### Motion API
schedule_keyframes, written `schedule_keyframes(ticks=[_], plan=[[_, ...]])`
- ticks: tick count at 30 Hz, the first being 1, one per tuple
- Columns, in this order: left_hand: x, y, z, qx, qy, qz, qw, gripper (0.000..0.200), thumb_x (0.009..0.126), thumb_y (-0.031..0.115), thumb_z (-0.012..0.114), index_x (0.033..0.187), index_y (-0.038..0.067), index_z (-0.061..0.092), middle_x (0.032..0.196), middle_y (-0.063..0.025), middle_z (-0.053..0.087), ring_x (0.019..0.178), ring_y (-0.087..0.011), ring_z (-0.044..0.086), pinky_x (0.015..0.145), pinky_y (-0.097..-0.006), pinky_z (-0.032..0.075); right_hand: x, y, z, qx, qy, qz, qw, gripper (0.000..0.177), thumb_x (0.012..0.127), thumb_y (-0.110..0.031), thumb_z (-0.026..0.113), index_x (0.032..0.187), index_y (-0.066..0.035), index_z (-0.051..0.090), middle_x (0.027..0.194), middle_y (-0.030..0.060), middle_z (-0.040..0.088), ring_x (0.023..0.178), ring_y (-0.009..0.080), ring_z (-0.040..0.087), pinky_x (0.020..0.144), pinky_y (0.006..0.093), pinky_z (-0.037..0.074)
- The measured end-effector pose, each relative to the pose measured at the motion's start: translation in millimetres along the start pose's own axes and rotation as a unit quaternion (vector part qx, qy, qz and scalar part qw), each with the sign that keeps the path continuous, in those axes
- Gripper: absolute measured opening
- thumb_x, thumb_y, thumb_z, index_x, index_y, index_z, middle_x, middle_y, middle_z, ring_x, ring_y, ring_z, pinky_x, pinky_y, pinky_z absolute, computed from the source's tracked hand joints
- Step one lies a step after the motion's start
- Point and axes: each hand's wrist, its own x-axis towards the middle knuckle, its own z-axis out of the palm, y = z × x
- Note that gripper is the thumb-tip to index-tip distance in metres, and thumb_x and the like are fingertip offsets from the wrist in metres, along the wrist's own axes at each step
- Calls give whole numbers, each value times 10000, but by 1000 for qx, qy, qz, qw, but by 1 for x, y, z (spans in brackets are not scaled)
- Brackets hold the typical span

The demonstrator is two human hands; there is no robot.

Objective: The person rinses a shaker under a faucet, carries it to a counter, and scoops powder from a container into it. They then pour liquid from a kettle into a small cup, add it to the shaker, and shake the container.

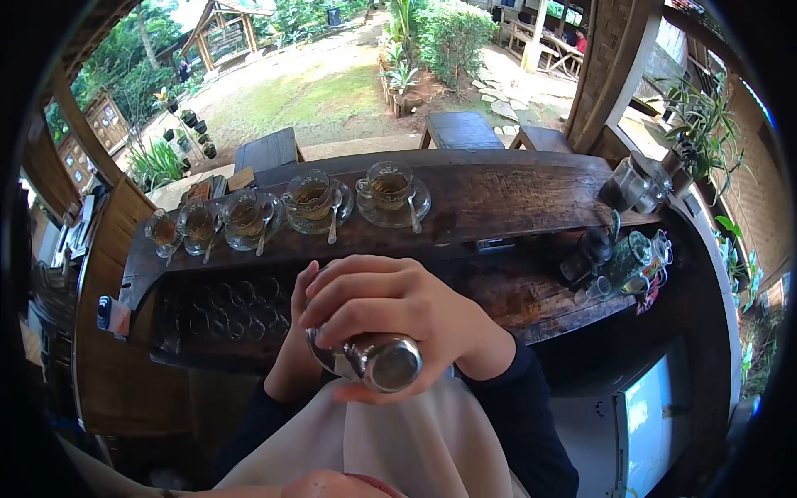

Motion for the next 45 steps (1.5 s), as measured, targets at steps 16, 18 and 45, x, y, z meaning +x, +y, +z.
schedule_keyframes(ticks=[16, 18, 45], plan=[[-24, 2, 13, 38, 94, -47, 994, 408, 911, 371, 485, 1025, -11, 573, 963, -140, 619, 889, -241, 617, 821, -349, 501, 2, -24, 23, -36, 12, 38, 999, 319, 589, -214, 700, 878, -88, 653, 909, 128, 677, 868, 310, 634, 756, 392, 528], [-24, -1, 10, 47, 85, -35, 995, 400, 906, 366, 497, 1007, -12, 580, 954, -145, 622, 867, -249, 624, 835, -351, 498, 3, -25, 20, -37, 3, 41, 998, 303, 598, -217, 702, 868, -86, 651, 903, 130, 676, 869, 312, 636, 753, 393, 528], [-27, 8, 52, 33, 47, 13, 998, 645, 923, 553, 443, 1271, 10, 464, 1134, -163, 583, 997, -254, 627, 837, -389, 546, 12, -21, 16, -64, -18, -93, 993, 270, 634, -226, 739, 855, -120, 625, 948, 48, 649, 925, 297, 617, 776, 394, 494]])
